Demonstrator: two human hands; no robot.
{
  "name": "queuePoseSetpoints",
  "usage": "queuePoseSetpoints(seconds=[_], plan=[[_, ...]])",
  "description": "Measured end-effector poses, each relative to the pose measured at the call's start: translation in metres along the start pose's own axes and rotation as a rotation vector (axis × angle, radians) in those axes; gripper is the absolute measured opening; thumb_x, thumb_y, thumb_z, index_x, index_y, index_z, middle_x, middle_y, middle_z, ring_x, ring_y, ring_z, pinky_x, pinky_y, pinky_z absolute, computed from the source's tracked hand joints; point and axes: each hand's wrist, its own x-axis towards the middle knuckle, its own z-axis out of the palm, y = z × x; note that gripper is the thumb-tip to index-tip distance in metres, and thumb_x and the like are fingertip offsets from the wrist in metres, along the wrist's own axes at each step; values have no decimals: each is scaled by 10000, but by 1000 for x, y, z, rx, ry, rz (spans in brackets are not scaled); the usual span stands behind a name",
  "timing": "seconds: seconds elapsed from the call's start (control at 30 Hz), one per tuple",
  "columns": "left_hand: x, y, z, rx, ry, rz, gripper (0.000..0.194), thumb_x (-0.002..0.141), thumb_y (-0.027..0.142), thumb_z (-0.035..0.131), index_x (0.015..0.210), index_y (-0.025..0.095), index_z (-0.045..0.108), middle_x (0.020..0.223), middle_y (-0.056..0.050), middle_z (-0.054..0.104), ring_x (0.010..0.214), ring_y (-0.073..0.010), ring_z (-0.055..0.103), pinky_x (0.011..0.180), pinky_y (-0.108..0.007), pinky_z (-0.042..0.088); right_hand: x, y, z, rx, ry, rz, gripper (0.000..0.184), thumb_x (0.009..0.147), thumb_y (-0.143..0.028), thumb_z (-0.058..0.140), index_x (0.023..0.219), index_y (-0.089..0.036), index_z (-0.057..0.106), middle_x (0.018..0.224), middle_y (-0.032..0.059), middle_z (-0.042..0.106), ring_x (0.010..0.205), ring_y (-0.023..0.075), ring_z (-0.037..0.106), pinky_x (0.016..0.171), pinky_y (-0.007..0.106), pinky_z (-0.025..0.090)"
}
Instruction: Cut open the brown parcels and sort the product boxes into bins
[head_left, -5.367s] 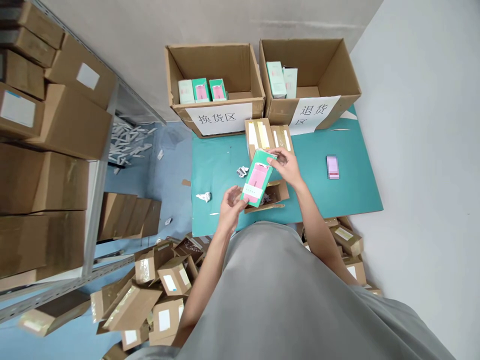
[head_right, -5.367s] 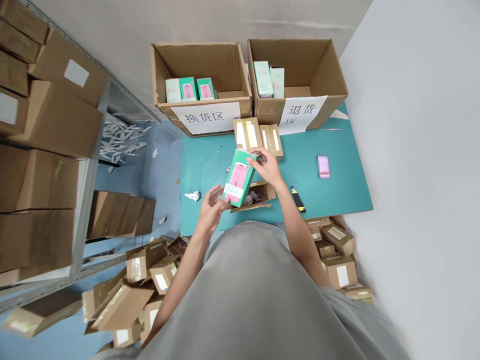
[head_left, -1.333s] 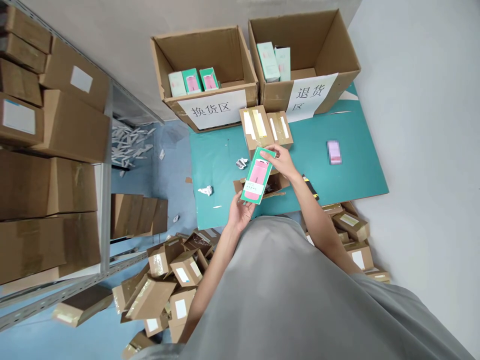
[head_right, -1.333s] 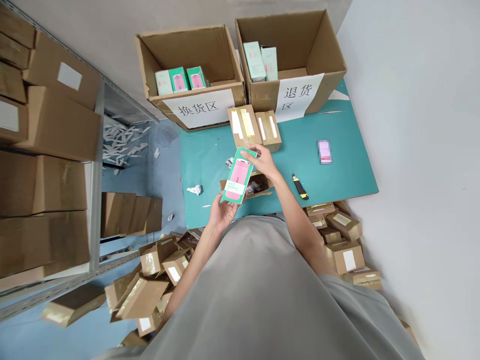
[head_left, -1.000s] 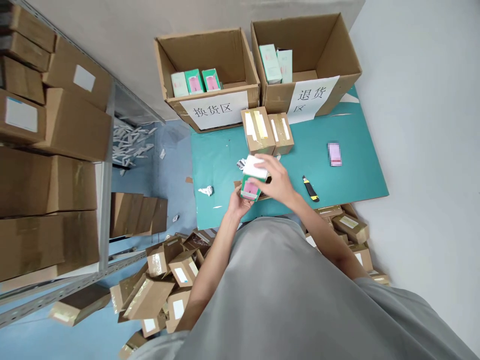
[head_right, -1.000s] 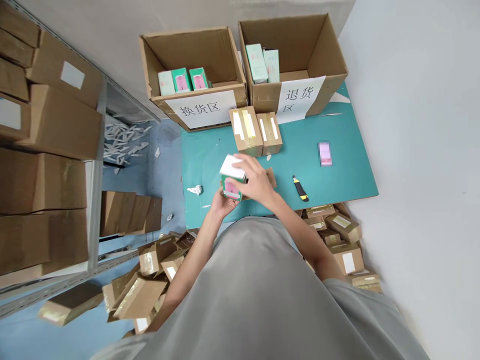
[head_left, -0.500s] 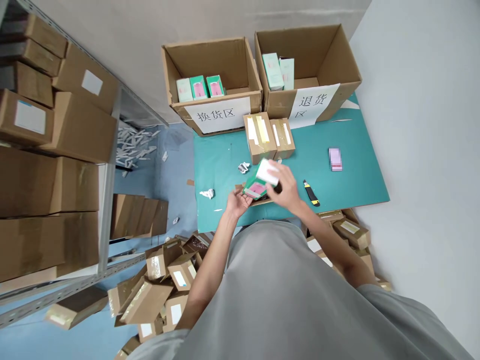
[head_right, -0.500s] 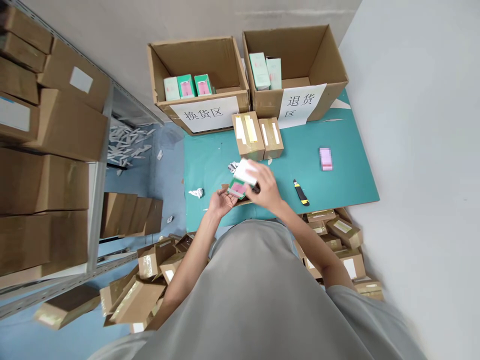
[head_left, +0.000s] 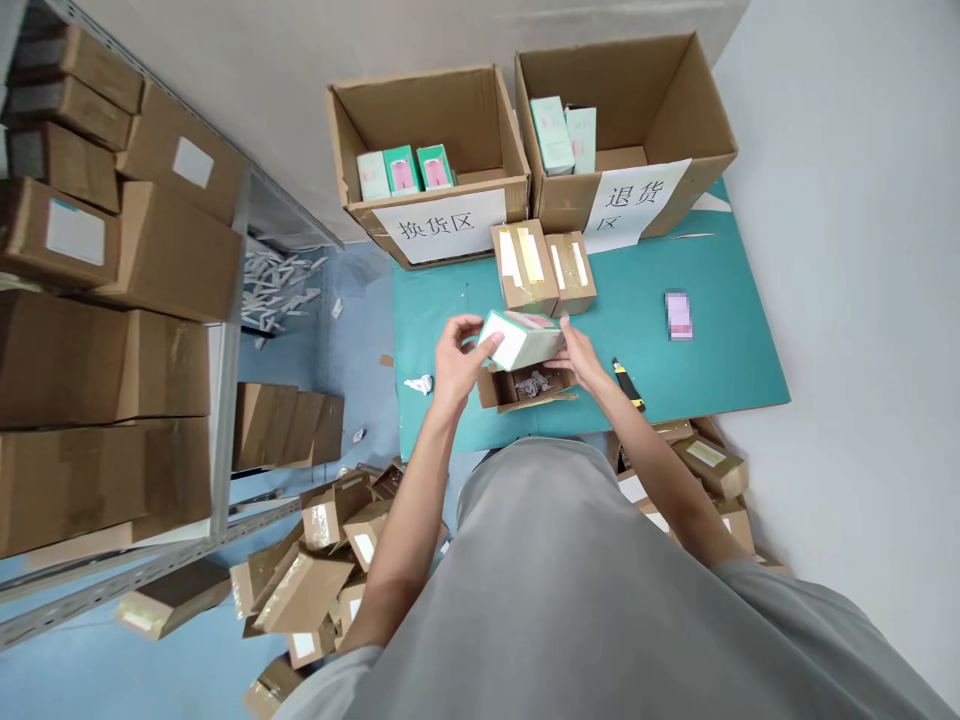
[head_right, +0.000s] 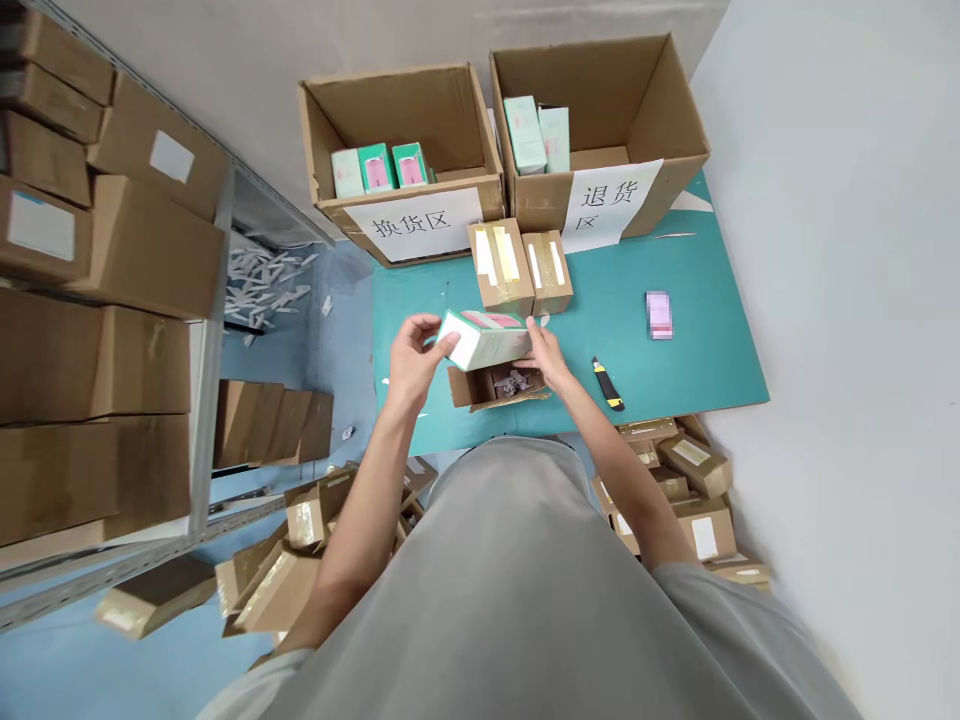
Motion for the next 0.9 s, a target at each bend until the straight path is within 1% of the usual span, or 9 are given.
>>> queuePoseSetpoints(seconds=[0.07,0.13,0.2,0.3,0.43,0.53,0.63,0.8,0.9], plan=[[26,20,6,33,-86,84,482,827,483,961,1143,194,739,1171,-74,770,1076,-214,711,939,-356,578,-18,3,13,77,-108,169,616,1103,-769,537,1225,-192,713,1036,126,830,784,223,817,668,325,712],[54,33,15,62,-145,122,359,873,330,895,1165,171,759,1184,-74,775,1072,-208,704,1002,-400,576,-37,6,27,173,-210,333,699,1125,-788,443,1242,-159,725,994,156,840,748,234,829,626,302,697],[78,36,26,97,-155,30,218,903,184,801,1118,159,773,1118,-53,775,984,-176,677,1038,-422,570,-54,8,38,287,-290,463,756,1148,-771,362,1251,-120,731,974,177,845,749,237,837,612,285,690],[99,22,38,123,-128,-178,122,925,117,691,993,163,781,941,-19,742,819,-151,607,981,-411,582,-75,11,47,446,-333,586,792,1183,-712,291,1266,-59,731,994,207,851,767,222,840,620,253,685],[100,-9,43,126,-114,-271,80,926,215,711,871,209,769,919,-32,769,844,-203,643,943,-415,593,-85,15,46,541,-298,667,823,1176,-721,329,1343,-13,715,1053,245,855,805,225,844,632,242,688],[95,-23,40,88,-105,-278,100,888,254,705,937,212,781,997,-51,804,915,-230,695,943,-413,597,-86,15,38,529,-267,678,788,1175,-701,391,1386,-8,701,1100,246,853,868,246,861,658,257,698],[86,-24,30,10,-95,-243,318,865,333,698,1141,196,776,1119,-73,820,1067,-244,743,1004,-398,595,-82,11,30,511,-226,633,735,1179,-671,424,1400,-25,696,1205,254,834,985,273,874,719,278,709],[54,-14,5,-103,-124,-214,566,854,558,819,1297,215,745,1417,-127,770,1331,-315,707,1157,-446,546,-57,-2,8,470,-94,435,580,1134,-676,550,1447,-207,684,1431,178,777,1157,287,850,1003,419,698],[31,-14,-4,-73,-218,-210,621,821,624,902,1275,231,746,1413,-131,766,1371,-341,683,1162,-465,556,-28,-13,-6,460,-6,276,452,1030,-629,739,1342,-304,702,1462,99,770,1178,276,833,1060,468,674]])
